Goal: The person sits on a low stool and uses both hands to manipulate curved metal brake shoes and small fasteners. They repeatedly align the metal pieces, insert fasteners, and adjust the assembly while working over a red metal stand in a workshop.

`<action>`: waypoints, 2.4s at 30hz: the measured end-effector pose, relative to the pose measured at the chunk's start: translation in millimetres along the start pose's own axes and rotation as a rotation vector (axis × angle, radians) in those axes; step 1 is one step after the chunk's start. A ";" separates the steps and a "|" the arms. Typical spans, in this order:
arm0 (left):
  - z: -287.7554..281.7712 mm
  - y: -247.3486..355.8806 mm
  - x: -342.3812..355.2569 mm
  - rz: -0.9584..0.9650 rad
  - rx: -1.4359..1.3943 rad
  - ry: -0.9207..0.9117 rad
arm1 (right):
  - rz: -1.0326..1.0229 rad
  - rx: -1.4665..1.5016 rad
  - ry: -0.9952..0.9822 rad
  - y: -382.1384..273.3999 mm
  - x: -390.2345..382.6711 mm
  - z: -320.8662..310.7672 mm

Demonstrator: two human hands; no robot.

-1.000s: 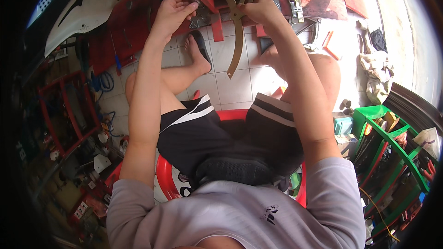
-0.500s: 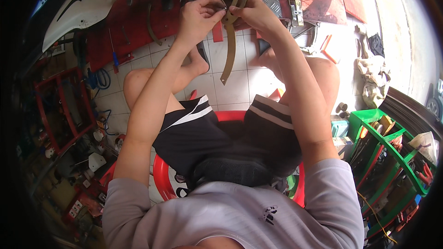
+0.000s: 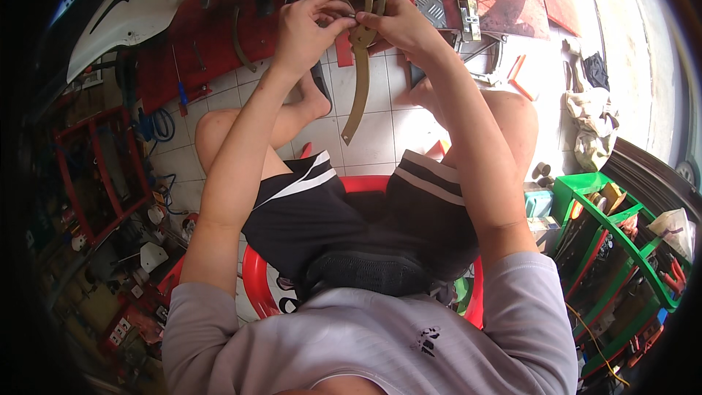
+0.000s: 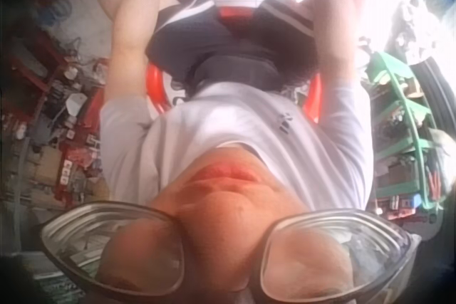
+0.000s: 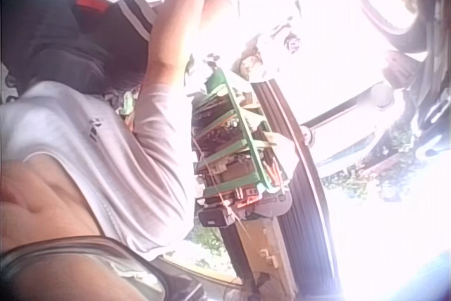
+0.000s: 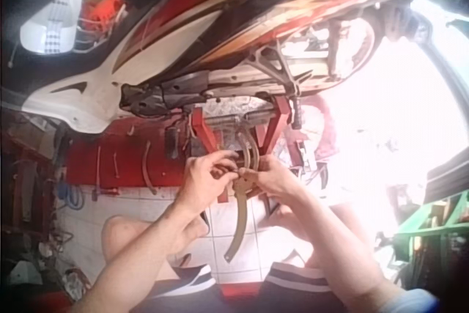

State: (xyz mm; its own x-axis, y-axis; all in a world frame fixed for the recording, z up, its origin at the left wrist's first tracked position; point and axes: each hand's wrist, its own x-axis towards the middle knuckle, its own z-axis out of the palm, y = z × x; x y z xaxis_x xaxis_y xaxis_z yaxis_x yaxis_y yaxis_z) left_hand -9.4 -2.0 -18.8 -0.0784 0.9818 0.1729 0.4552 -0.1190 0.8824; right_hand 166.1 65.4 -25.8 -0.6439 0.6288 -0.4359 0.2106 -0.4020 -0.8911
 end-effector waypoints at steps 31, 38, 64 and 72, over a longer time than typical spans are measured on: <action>121.6 -224.6 22.5 0.033 0.890 -0.443 | 0.083 -0.111 0.037 -45.3 -29.4 -29.8; 124.9 -221.6 34.1 0.080 0.805 -0.519 | 0.080 -0.087 0.027 -45.4 -29.9 -31.9; 24.6 -6.6 6.8 -0.133 0.502 -0.232 | 0.053 -0.046 0.054 -30.1 -13.9 -39.8; 20.9 24.5 -14.4 -0.063 -0.028 0.191 | 0.038 -0.080 0.055 -25.5 -12.6 -14.3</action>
State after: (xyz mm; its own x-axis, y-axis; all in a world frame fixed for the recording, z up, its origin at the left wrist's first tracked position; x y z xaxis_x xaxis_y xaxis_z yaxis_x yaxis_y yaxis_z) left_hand 21.4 -16.0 -8.8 -0.2742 0.9417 0.1950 0.4192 -0.0654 0.9055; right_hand 179.4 77.3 0.6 -0.5936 0.6505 -0.4738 0.2936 -0.3731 -0.8801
